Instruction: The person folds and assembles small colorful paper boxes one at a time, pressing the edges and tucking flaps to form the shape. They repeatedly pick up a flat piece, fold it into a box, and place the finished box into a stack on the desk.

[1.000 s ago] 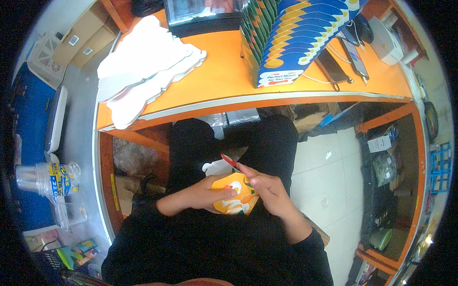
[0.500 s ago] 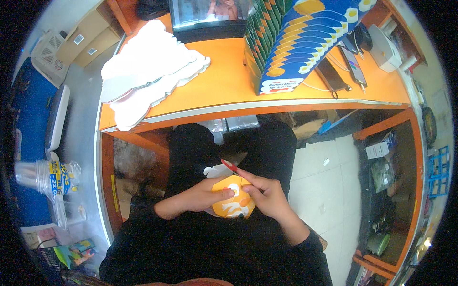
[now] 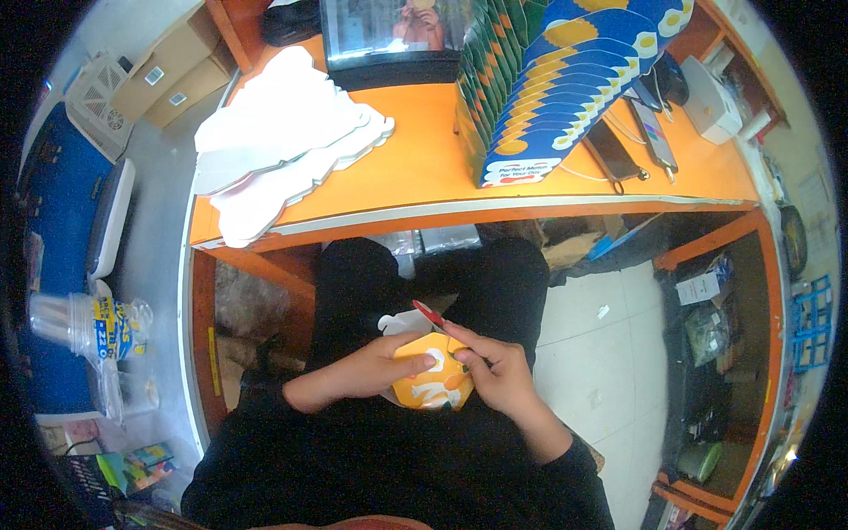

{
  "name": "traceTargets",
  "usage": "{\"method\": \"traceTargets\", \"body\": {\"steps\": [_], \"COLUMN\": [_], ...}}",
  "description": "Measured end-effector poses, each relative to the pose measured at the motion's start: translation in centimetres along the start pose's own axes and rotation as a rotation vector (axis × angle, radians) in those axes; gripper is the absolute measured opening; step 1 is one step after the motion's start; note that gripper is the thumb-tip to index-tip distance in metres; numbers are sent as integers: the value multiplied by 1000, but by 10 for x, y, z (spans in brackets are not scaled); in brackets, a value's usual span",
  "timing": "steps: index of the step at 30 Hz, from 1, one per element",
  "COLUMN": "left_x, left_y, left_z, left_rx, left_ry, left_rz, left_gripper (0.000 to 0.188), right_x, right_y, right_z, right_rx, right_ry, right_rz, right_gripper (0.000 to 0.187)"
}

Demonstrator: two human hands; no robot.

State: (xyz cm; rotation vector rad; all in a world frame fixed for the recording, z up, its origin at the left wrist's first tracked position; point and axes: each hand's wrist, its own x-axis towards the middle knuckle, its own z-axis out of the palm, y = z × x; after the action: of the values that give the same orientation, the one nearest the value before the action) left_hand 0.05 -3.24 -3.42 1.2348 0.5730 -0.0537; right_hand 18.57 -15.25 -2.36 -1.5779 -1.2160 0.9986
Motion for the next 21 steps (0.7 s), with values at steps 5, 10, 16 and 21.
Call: {"method": "traceTargets", "body": {"steps": [5, 10, 16, 21], "left_x": [-2, -5, 7, 9], "left_y": [10, 22, 1, 4], "left_z": [-3, -1, -1, -4], "left_rx": [-133, -145, -47, -235], "left_ry": [-177, -268, -92, -125], "left_rz": [-151, -206, 49, -160], "left_gripper": [51, 56, 55, 50], "right_x": [0, -1, -2, 7], "right_y": [1, 7, 0, 8], "right_z": [-6, -10, -9, -3], "right_rx": [83, 274, 195, -162], "right_ry": [-14, -59, -87, -99], "right_rz": [94, 114, 142, -103], "right_gripper": [41, 43, 46, 61]}}
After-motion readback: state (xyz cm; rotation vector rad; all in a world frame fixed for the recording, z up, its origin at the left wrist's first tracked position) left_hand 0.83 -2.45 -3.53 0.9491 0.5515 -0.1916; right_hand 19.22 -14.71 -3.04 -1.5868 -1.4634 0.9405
